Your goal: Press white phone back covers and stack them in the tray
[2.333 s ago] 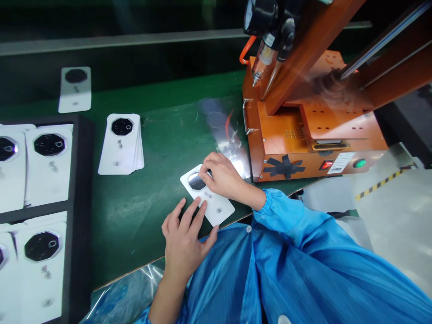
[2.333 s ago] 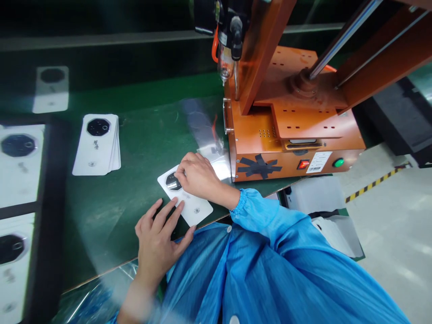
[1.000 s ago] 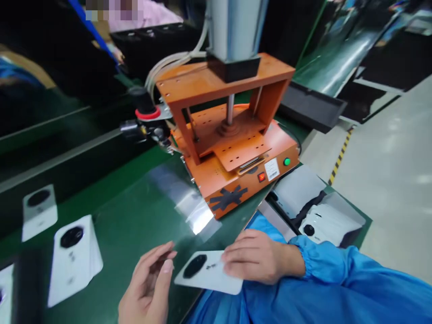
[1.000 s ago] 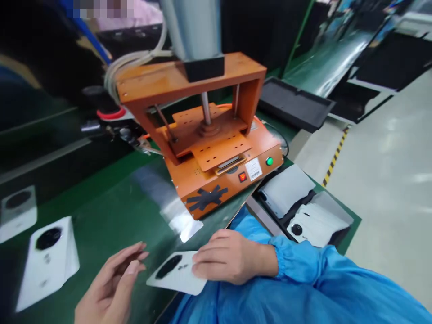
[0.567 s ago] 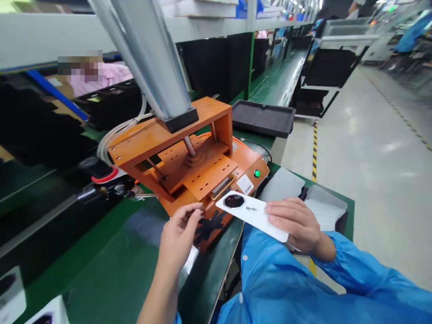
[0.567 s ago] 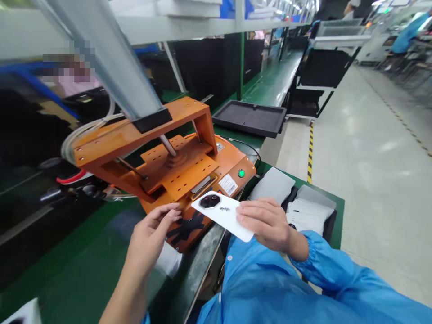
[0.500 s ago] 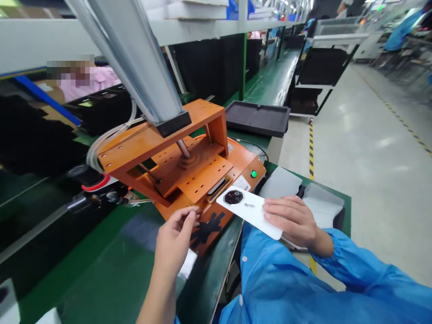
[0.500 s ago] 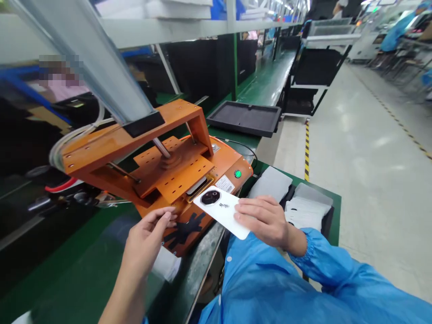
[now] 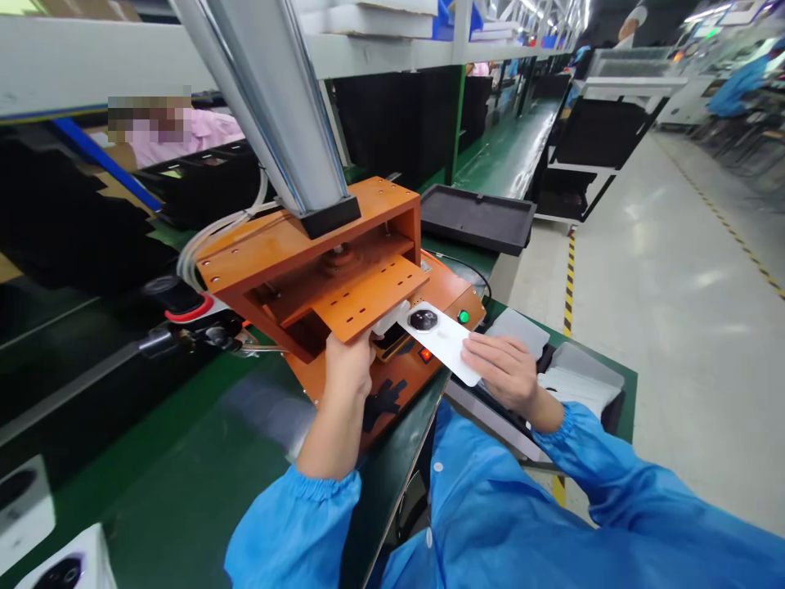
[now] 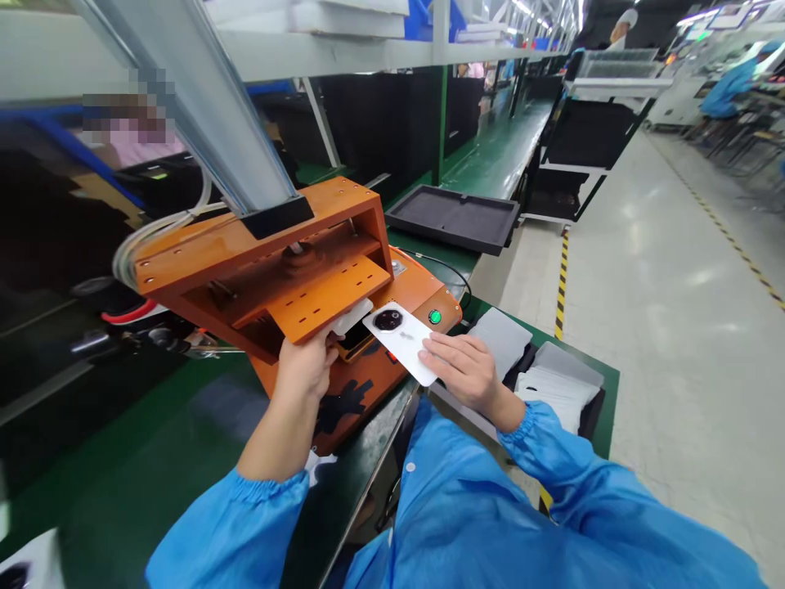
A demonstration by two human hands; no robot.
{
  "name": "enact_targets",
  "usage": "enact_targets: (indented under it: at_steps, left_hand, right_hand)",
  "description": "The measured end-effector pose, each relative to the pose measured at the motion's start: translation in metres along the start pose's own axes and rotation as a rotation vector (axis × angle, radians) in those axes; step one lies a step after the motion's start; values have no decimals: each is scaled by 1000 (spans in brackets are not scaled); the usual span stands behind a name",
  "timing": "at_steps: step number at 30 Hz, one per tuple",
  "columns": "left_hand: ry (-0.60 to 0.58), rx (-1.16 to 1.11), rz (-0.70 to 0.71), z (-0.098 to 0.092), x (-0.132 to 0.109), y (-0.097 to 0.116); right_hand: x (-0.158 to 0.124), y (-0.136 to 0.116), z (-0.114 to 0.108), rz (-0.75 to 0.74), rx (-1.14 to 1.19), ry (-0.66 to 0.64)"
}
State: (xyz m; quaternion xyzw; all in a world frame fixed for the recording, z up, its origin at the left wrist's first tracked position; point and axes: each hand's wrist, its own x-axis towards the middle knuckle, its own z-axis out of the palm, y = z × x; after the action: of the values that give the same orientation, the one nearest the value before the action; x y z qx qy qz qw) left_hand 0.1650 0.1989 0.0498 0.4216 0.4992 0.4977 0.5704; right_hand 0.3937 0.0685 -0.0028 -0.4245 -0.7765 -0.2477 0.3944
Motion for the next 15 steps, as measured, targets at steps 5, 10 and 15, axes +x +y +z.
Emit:
enact_targets:
  at_steps: [5,10,15]
  left_hand:
    - [15,-21,-27,-28,-41,-6]
    - [21,189,-163,-90,-126,-40]
    - [-142,511,-177,-117,-183,-70]
  right_hand:
    - [28,17,55,19,41,39]
    - [65,27,105,-84,134,-173]
    - [97,25,118,-109,201,-402]
